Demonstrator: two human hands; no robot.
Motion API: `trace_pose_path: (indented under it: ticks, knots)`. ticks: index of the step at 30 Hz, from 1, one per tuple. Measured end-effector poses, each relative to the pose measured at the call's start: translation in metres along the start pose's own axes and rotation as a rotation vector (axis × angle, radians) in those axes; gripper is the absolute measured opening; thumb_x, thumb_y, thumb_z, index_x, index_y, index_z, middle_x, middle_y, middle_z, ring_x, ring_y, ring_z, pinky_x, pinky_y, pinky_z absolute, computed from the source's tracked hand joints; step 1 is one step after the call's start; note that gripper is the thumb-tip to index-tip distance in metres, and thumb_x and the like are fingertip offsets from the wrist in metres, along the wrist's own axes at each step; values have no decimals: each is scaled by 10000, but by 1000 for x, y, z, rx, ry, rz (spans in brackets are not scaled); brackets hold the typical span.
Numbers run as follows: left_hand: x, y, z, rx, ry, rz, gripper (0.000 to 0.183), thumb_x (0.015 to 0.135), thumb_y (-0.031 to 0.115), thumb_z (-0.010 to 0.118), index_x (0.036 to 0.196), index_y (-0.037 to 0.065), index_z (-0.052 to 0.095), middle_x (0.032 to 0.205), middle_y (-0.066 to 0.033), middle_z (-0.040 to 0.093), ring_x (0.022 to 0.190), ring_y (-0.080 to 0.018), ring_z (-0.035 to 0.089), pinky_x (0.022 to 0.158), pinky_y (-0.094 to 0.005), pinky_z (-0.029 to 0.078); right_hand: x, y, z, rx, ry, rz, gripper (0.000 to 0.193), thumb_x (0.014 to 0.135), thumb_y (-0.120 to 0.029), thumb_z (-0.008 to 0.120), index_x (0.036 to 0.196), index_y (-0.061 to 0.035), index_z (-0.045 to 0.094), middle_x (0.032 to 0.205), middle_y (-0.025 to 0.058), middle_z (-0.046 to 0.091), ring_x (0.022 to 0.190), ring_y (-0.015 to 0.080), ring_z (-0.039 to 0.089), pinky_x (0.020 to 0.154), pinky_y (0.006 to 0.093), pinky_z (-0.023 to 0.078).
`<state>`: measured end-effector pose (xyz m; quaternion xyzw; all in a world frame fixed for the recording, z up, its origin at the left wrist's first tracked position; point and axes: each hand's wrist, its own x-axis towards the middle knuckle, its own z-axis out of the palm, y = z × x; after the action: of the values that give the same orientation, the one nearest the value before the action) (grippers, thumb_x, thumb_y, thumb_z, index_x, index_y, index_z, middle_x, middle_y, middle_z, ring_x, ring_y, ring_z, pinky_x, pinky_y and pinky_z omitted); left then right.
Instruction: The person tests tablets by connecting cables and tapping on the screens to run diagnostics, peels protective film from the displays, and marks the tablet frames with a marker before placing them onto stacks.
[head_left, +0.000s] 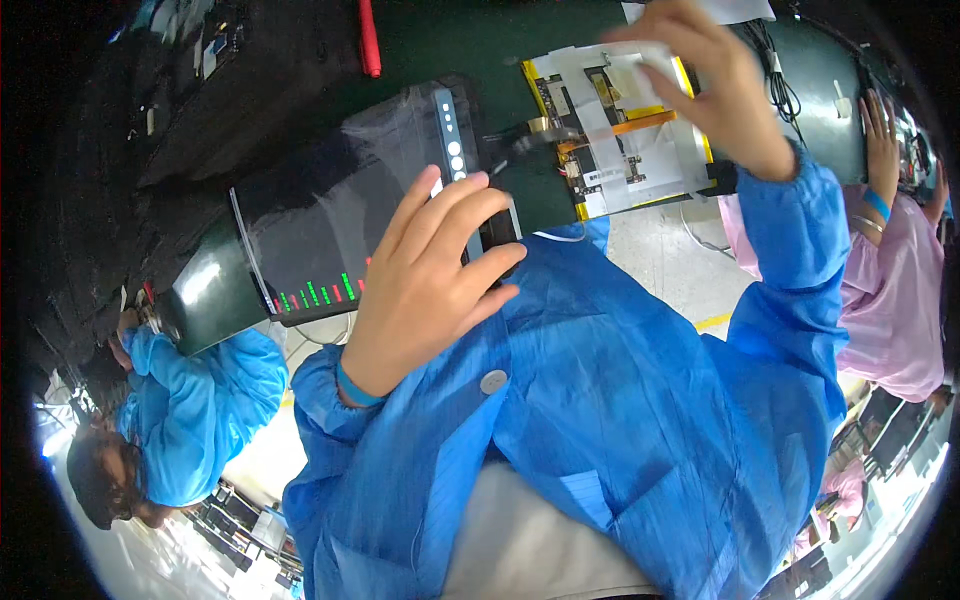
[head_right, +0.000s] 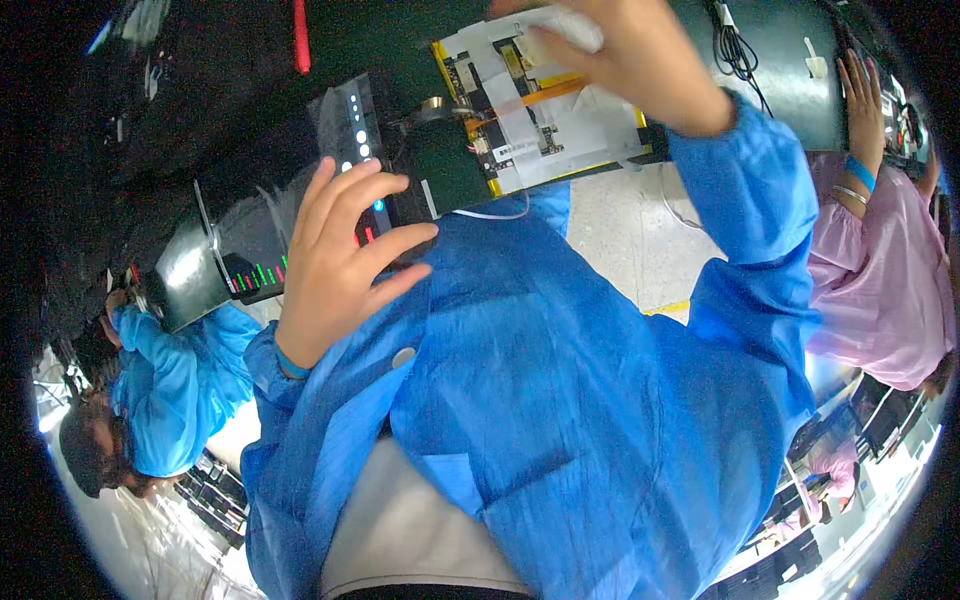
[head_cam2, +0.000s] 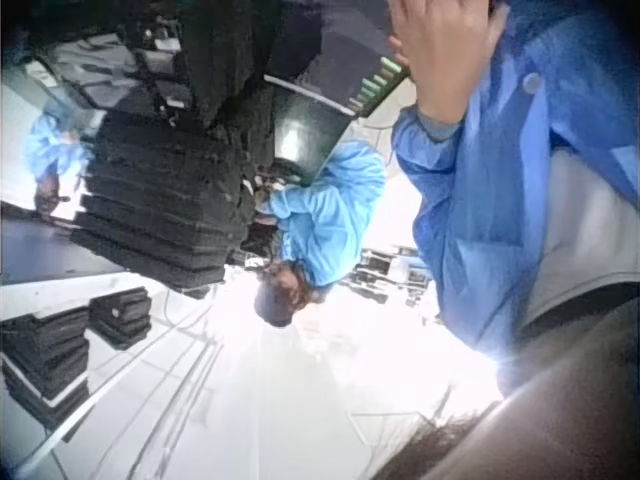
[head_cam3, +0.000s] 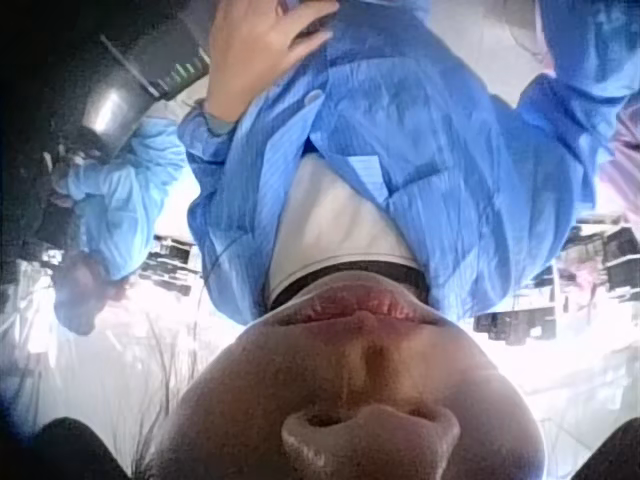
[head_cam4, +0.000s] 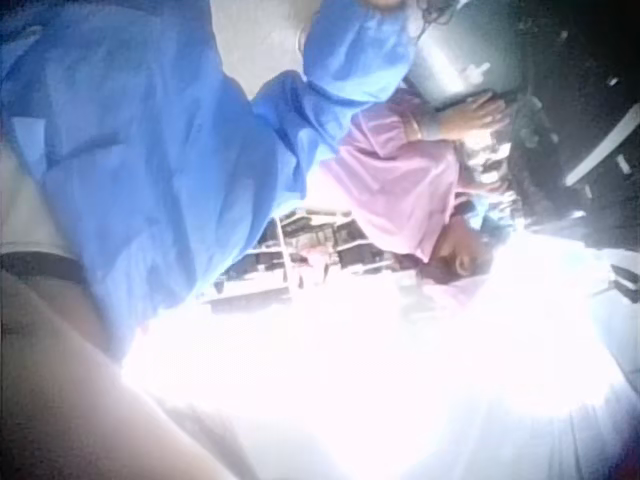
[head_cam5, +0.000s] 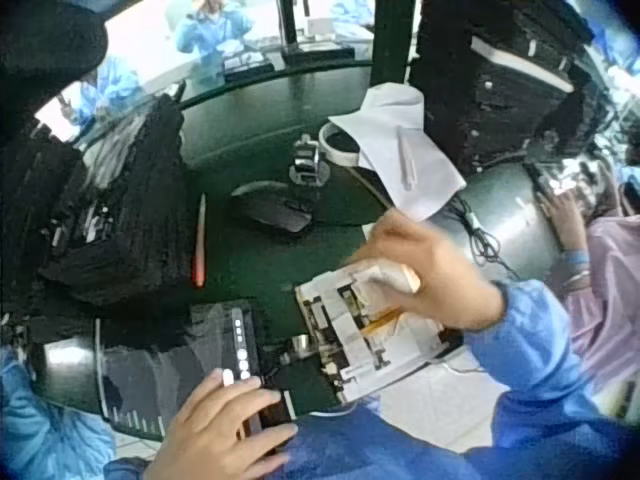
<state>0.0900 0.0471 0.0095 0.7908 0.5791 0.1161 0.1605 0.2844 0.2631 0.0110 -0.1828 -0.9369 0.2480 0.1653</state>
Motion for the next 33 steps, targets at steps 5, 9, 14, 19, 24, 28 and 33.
trace_pose_path:
  ticks: [5, 9, 14, 19, 24, 28, 33]
  knots:
    - [5, 3, -13, -44, 167, -50, 312, 577, 226, 762, 876, 173, 693, 967, -41, 539, 1010, -267, 526, 1025, -498, 313, 14, 12, 58, 189, -58, -323, 245, 660, 136, 538, 785, -47, 641, 1006, 86, 506, 911, 232, 501, 772, 320, 425]
    - [16, -1, -27, 125, 367, -161, 174, 672, 188, 731, 827, 145, 665, 852, -30, 532, 872, -240, 535, 930, -438, 380, 20, 17, 66, 197, -90, -387, 255, 623, 136, 540, 787, -42, 620, 1001, 93, 504, 937, 263, 491, 805, 350, 412]
    - [38, -6, -37, 203, 445, -266, 200, 682, 202, 738, 852, 116, 675, 837, -50, 556, 858, -247, 541, 761, -355, 398, 24, 12, 77, 77, -85, -414, 252, 617, 120, 556, 813, -35, 591, 1010, 92, 505, 969, 282, 483, 824, 366, 403]
    - [66, -1, -25, 211, 307, -145, 315, 630, 264, 758, 894, 127, 652, 883, -45, 571, 903, -269, 540, 837, -369, 396, 24, 8, 74, 106, 13, -397, 177, 650, 82, 545, 790, -26, 558, 995, 96, 507, 949, 301, 477, 786, 367, 398]
    - [82, -12, -8, 226, 238, 67, 275, 671, 156, 703, 928, 106, 620, 923, -44, 574, 975, -278, 530, 986, -407, 360, 3, -8, 40, 50, 161, -169, 189, 655, 110, 508, 786, -19, 548, 943, 123, 516, 899, 327, 506, 763, 377, 421]
    - [98, -19, 8, 319, 181, 304, 160, 698, 115, 662, 839, 92, 589, 898, -25, 572, 957, -216, 551, 996, -390, 381, -37, -6, 48, 90, 110, -78, 220, 670, 11, 603, 868, -80, 629, 960, 83, 571, 910, 299, 554, 806, 385, 455]
    - [103, -19, 10, 459, 225, 395, 139, 681, 132, 670, 783, 98, 582, 859, -10, 575, 926, -171, 565, 994, -368, 399, -51, 6, 65, 92, 196, -150, 295, 658, -5, 618, 932, -104, 666, 1006, 67, 568, 897, 280, 544, 787, 365, 445]
